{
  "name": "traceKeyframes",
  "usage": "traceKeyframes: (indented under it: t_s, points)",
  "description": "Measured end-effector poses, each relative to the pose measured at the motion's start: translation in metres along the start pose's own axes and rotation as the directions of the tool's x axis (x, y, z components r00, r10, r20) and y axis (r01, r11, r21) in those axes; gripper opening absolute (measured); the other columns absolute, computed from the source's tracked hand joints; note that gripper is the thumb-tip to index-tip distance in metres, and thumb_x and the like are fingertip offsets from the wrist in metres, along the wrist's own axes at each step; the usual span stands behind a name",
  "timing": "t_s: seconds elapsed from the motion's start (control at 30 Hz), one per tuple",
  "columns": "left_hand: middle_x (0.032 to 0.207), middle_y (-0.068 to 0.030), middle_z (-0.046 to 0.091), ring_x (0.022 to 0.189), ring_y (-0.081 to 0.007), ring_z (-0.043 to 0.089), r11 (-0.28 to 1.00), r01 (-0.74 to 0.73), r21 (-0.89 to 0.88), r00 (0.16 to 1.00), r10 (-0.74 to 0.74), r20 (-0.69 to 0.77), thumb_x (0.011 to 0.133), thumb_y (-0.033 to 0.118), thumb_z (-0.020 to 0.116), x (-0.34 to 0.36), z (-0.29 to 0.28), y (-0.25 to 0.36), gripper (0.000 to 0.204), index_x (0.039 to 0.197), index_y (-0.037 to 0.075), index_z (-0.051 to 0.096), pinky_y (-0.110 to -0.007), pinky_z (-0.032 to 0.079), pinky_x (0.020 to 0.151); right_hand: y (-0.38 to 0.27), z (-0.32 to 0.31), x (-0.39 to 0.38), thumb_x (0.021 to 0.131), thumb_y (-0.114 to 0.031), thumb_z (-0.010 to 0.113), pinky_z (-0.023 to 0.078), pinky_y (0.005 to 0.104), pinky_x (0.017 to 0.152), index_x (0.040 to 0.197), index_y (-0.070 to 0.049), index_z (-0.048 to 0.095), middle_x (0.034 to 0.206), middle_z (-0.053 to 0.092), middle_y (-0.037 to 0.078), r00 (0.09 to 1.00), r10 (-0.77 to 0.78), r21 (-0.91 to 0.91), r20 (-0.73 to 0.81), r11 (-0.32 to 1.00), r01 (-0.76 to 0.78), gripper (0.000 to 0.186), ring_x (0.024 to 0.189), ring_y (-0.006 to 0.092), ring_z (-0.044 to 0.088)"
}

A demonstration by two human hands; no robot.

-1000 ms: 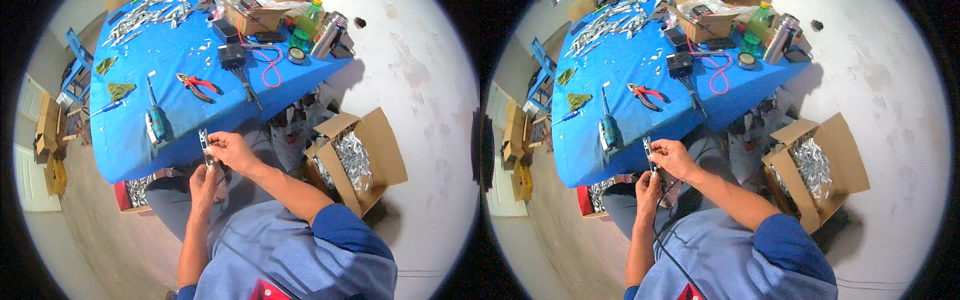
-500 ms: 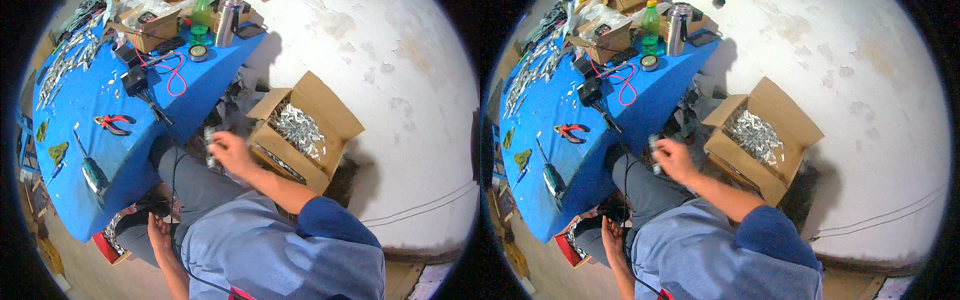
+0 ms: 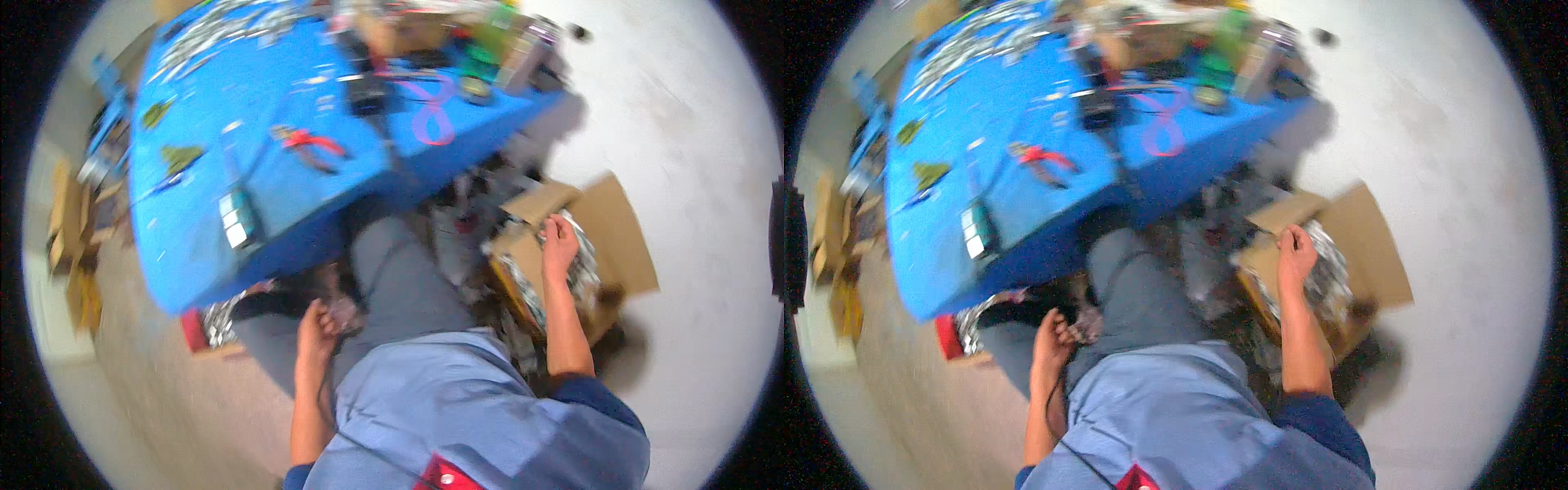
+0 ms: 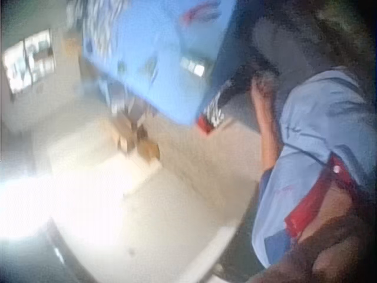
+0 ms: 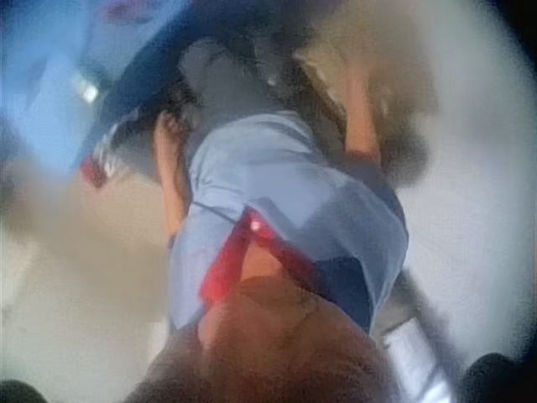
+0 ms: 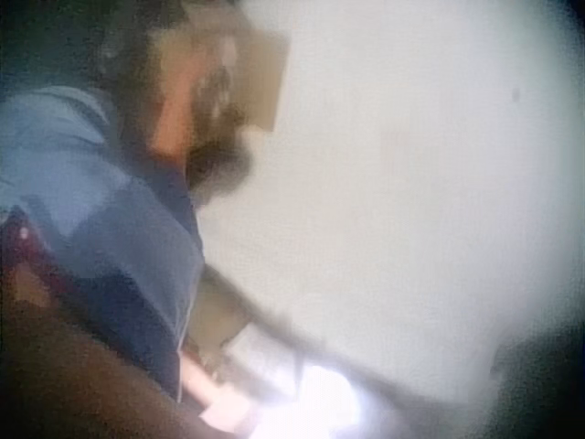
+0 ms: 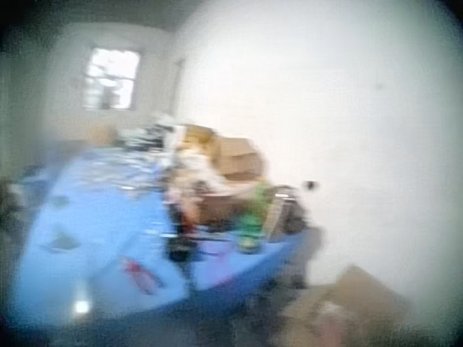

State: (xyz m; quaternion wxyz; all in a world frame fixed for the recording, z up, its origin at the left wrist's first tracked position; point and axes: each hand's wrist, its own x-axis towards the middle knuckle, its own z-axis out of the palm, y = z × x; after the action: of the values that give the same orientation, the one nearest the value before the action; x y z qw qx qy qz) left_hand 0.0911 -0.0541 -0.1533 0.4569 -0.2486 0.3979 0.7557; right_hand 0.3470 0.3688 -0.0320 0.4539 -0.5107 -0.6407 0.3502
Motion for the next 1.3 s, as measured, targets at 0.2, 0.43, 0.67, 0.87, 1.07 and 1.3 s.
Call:
traceKeyframes:
  t_s: [0.2, 0.43, 0.67, 0.87, 1.07, 1.3]
  points:
    - [0.059, 0.0032, 0.034, 0.049, -0.0107, 0.029, 0.995, -0.091, -0.035, 0.996, 0.091, 0.005, 0.098, 0.032, 0.049, -0.014, 0.011, 0.006, 0.028, 0.081, 0.011, 0.047, -0.027, 0.031, 0.051, -0.202, 0.193, -0.148, 0.082, -0.01, 0.068, 0.053, 0.0323, 0.068, 0.097, -0.003, 0.067, 0.088, 0.069, 0.013, 0.425, -0.684, 0.474, 0.592, 0.723, 0.503, 0.016, 0.076, 0.0232, 0.067]
    - [0.059, 0.0018, 0.035, 0.048, -0.0106, 0.032, 0.973, -0.145, -0.182, 0.986, 0.157, 0.052, 0.099, 0.027, 0.046, -0.032, 0.009, 0.01, 0.026, 0.08, 0.009, 0.047, -0.026, 0.028, 0.046, -0.26, 0.322, -0.241, 0.077, -0.023, 0.071, 0.045, 0.0426, 0.09, 0.114, 0.001, 0.057, 0.108, 0.06, 0.019, -0.144, -0.85, 0.701, 0.507, 0.309, 0.643, 0.046, 0.102, 0.0349, 0.056]
    - [0.061, 0.0021, 0.04, 0.048, -0.0105, 0.032, 0.975, -0.133, -0.18, 0.991, 0.136, 0.004, 0.099, 0.033, 0.049, -0.032, -0.005, 0.01, 0.027, 0.082, 0.011, 0.048, -0.027, 0.032, 0.052, -0.238, 0.337, -0.16, 0.079, -0.024, 0.068, 0.044, 0.0433, 0.088, 0.103, -0.004, 0.063, 0.106, 0.061, 0.015, -0.089, -0.804, 0.45, 0.588, 0.234, 0.862, 0.032, 0.099, 0.0328, 0.056]
    - [0.063, 0.0001, 0.044, 0.049, -0.0126, 0.037, 0.991, -0.13, -0.034, 0.991, 0.129, -0.037, 0.097, 0.029, 0.052, 0.001, -0.014, 0.002, 0.024, 0.084, 0.009, 0.052, -0.028, 0.035, 0.052, -0.251, 0.326, -0.178, 0.079, -0.022, 0.069, 0.048, 0.0417, 0.077, 0.099, -0.004, 0.064, 0.092, 0.064, 0.014, 0.056, -0.831, 0.403, 0.554, 0.327, 0.855, 0.026, 0.086, 0.0324, 0.06]
    - [0.062, 0.0003, 0.042, 0.05, -0.0127, 0.037, 0.987, -0.157, 0.016, 0.981, 0.158, -0.11, 0.096, 0.029, 0.052, -0.003, -0.004, 0.003, 0.025, 0.081, 0.009, 0.05, -0.029, 0.036, 0.052, -0.256, 0.35, -0.244, 0.077, -0.045, 0.068, 0.049, 0.049, 0.068, 0.096, -0.002, 0.063, 0.083, 0.065, 0.02, 0.129, -0.578, 0.279, 0.805, 0.562, 0.779, 0.047, 0.076, 0.0396, 0.063]
    - [0.061, 0.0009, 0.041, 0.049, -0.0113, 0.035, 0.965, -0.199, -0.173, 0.98, 0.195, -0.039, 0.096, 0.029, 0.054, -0.033, -0.001, 0.01, 0.025, 0.08, 0.009, 0.049, -0.028, 0.033, 0.051, -0.26, 0.357, -0.223, 0.079, -0.026, 0.063, 0.049, 0.0414, 0.062, 0.093, 0.002, 0.066, 0.073, 0.066, 0.014, 0.056, -0.365, 0.317, 0.929, 0.866, 0.387, 0.032, 0.071, 0.0286, 0.065]
